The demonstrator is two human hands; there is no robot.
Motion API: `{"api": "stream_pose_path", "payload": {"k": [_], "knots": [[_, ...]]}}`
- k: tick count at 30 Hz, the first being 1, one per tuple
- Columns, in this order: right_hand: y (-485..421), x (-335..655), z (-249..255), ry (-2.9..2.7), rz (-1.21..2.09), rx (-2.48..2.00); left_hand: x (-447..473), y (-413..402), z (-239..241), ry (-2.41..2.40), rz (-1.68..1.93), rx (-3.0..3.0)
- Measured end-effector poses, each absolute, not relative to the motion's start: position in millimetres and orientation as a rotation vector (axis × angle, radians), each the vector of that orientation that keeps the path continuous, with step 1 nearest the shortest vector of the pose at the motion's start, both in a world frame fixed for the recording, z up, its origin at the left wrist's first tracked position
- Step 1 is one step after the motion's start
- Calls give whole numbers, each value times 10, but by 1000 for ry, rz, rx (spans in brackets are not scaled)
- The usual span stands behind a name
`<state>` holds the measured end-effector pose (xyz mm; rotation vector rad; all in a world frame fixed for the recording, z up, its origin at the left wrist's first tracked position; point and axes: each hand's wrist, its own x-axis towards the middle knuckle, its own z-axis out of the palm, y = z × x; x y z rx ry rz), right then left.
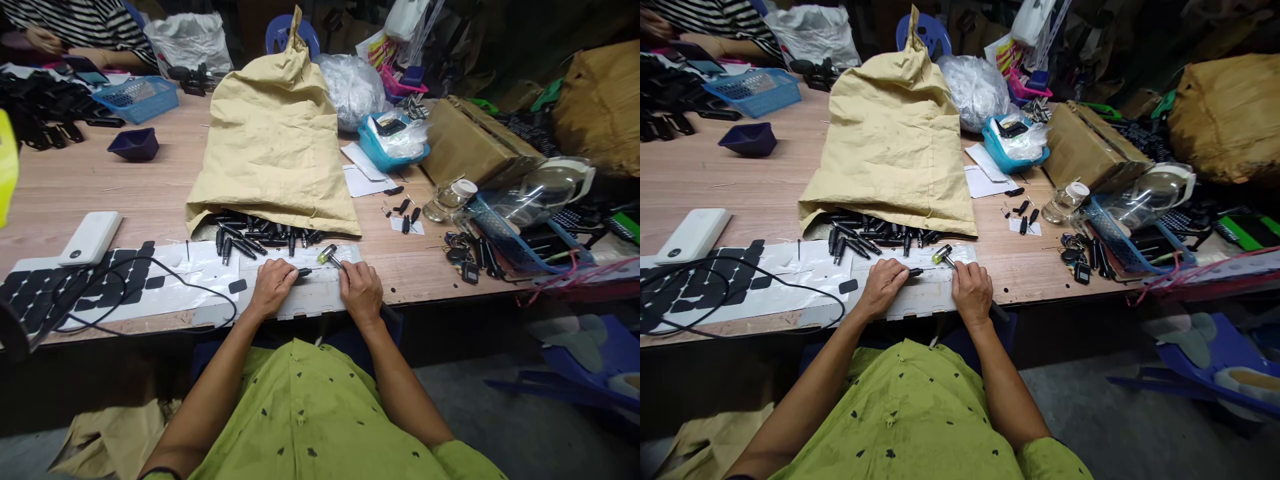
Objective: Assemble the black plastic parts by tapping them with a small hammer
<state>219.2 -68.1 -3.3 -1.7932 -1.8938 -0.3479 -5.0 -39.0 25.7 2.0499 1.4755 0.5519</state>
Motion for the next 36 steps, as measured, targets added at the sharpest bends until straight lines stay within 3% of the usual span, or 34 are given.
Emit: {"api": "stream_pose_path", "payload": {"k": [8,15,18,21,25,32,36], "knots": [[-679,2174,-28,-1909,-380,-1798,-143,-710,351,897,458,2276],[-685,2182,-18,-1912,-395,-1769,-129,-888,341,921,401,2364],[-685,2186,-22,-1906,-402,-1762,-197,-746,357,1216,585,2237],[-681,2189,-28,-1911,-419,-1749,-350,-502,410,1832,792,1995],[-676,2190,-37,-1911,-428,-1756,-551,-216,480,2395,753,1703],[-675,2168,-38,-1897,-417,-1752,-697,-125,406,2560,551,1483],[-677,2152,-27,-1897,-433,-1754,-746,-182,383,2512,761,1557]]}}
